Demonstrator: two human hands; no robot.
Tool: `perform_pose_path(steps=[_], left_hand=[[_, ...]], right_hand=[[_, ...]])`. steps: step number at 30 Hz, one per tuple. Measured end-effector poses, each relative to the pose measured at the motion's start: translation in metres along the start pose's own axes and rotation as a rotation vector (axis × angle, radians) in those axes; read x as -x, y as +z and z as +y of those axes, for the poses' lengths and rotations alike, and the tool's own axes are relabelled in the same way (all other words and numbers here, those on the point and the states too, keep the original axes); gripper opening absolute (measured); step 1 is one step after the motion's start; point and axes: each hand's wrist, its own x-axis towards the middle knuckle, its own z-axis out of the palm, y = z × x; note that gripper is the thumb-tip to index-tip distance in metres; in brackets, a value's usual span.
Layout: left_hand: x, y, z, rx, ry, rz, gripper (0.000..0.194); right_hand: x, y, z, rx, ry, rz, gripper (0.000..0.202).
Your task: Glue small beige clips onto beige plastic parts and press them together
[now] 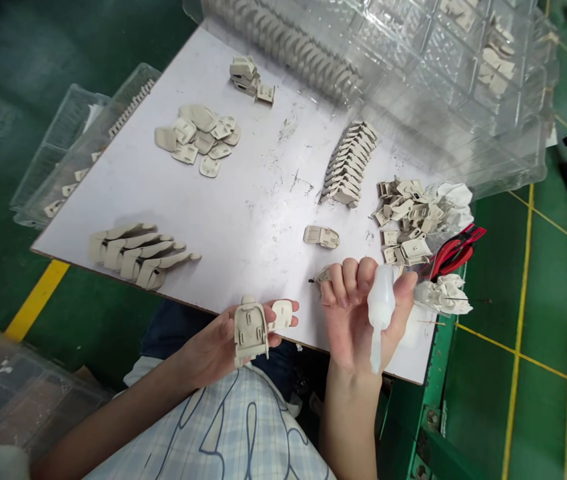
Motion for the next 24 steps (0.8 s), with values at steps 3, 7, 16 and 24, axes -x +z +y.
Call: perform_pose_path(steps=[3, 7, 16, 24], left_hand=[[-0.0005, 0.0015, 0.0006, 0.000, 0.000, 0.007, 0.043], [-0.0009, 0.0016, 0.0003, 0.011, 0.007, 0.007, 0.042], [-0.0006, 0.0023, 0.0023, 0.009, -0.007, 0.011, 0.045], [-0.0029, -0.0002, 0.0008, 0.024, 0.013, -0.033, 0.038]], right_hand=[[0.0001, -0.0001, 0.0000, 0.003, -0.002, -0.007, 0.060], [0.0001, -0.0002, 0.0000, -0.002, -0.002, -0.002, 0.060], [0.0006, 0.0003, 0.0006, 0.009, -0.003, 0.002, 0.059], [0.0019, -0.0009, 0.0022, 0.005, -0.022, 0.025, 0.059]])
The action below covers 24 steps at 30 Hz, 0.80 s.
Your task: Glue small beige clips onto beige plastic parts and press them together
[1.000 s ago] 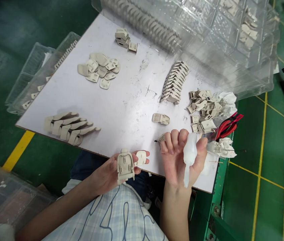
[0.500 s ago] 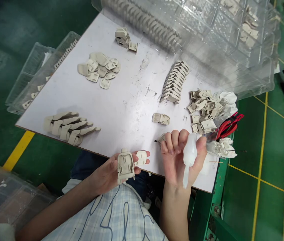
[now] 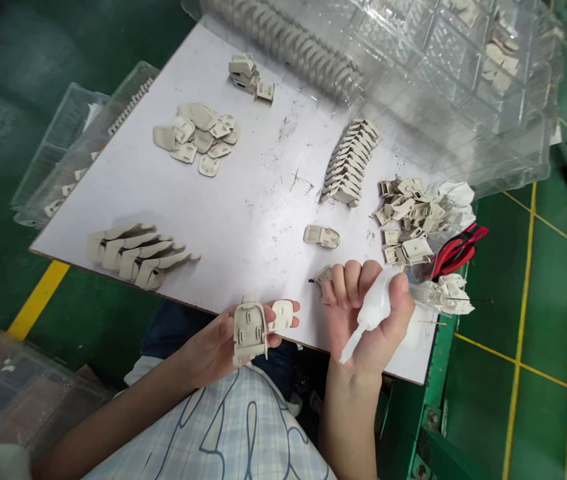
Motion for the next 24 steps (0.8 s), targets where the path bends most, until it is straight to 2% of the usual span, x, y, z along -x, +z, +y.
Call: perform_pose_path(steps=[12, 19, 24], left_hand=[[0.0006, 0.0004, -0.0003, 0.034, 0.026, -0.026, 0.031], [0.0017, -0.0024, -0.0016, 0.024, 0.029, -0.043, 0.031], [0.0021, -0.0011, -0.0014, 0.043, 0.014, 0.001, 0.033]], right_hand=[[0.0004, 0.0015, 0.0024, 0.048, -0.077, 0.047, 0.071], [0.0017, 0.0022, 0.0029, 0.069, -0.101, 0.075, 0.072], [0.0011, 0.0019, 0.0032, 0.072, -0.097, 0.056, 0.069]])
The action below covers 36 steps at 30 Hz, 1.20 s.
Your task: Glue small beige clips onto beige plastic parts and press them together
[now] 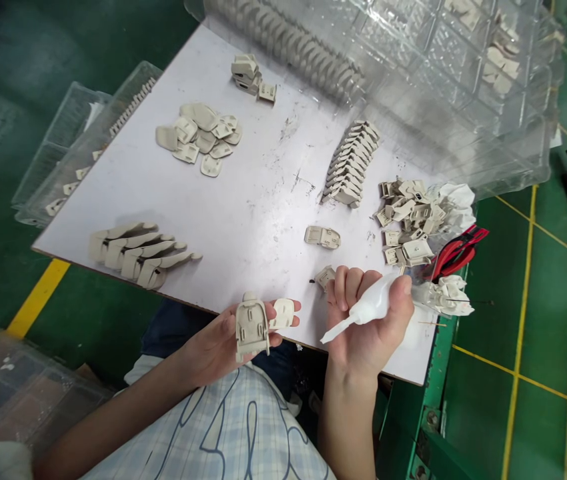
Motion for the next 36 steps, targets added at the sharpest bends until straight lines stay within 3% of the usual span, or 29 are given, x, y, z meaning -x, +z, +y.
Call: perform_pose_path(steps=[6, 10, 13, 18, 24, 28, 32, 34, 36], left_hand=[[0.000, 0.001, 0.001, 0.003, -0.014, -0.001, 0.033], [0.000, 0.002, 0.003, -0.020, -0.038, 0.002, 0.040], [0.001, 0.002, 0.003, -0.018, -0.043, 0.022, 0.040], [0.008, -0.002, 0.002, 0.020, -0.022, 0.020, 0.034], [0.019, -0.001, 0.009, 0.050, 0.034, 0.016, 0.034], [0.023, 0.002, 0.016, 0.042, 0.036, 0.090, 0.034], [0.024, -0.001, 0.017, -0.026, 0.073, 0.065, 0.033], [0.023, -0.004, 0.015, -0.061, 0.075, 0.066, 0.034], [0.021, -0.005, 0.014, -0.081, 0.053, 0.085, 0.035]], right_hand=[[-0.002, 0.001, -0.001, -0.009, 0.023, -0.035, 0.063], [-0.003, -0.001, 0.006, 0.057, -0.017, -0.018, 0.043], [-0.002, -0.002, 0.012, 0.272, -0.115, -0.010, 0.031], [-0.003, 0.006, 0.015, 0.851, -0.339, -0.030, 0.020], [-0.014, 0.021, 0.030, 1.181, -0.466, -0.251, 0.010], [-0.014, 0.018, 0.035, 1.249, -0.529, -0.226, 0.017], [0.008, 0.005, 0.015, 1.138, -0.493, -0.147, 0.025], [0.021, -0.001, 0.005, 1.033, -0.409, -0.218, 0.017], [0.031, -0.004, 0.000, 0.971, -0.284, -0.368, 0.016]])
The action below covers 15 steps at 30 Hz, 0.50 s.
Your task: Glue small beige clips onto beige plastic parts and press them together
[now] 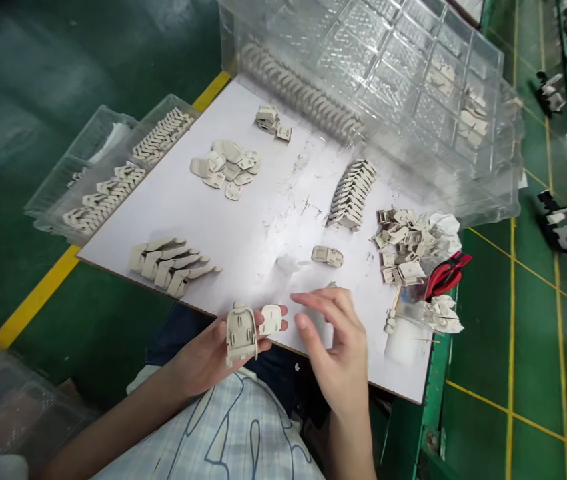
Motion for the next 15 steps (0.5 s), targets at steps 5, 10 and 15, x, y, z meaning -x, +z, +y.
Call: perform_pose_path(steps=[5, 10, 15], left_hand=[[-0.003, 0.004, -0.001, -0.077, -0.042, -0.005, 0.039], [-0.001, 0.011, 0.002, -0.352, -0.003, 0.095, 0.049], [-0.001, 0.016, 0.003, -0.339, -0.036, 0.155, 0.056]], right_hand=[[0.001, 0.008, 0.002, -0.159, 0.072, -0.099, 0.005], [0.003, 0.013, 0.004, -0.322, 0.060, 0.098, 0.008], [0.011, 0.013, 0.006, -0.367, 0.116, 0.050, 0.020]])
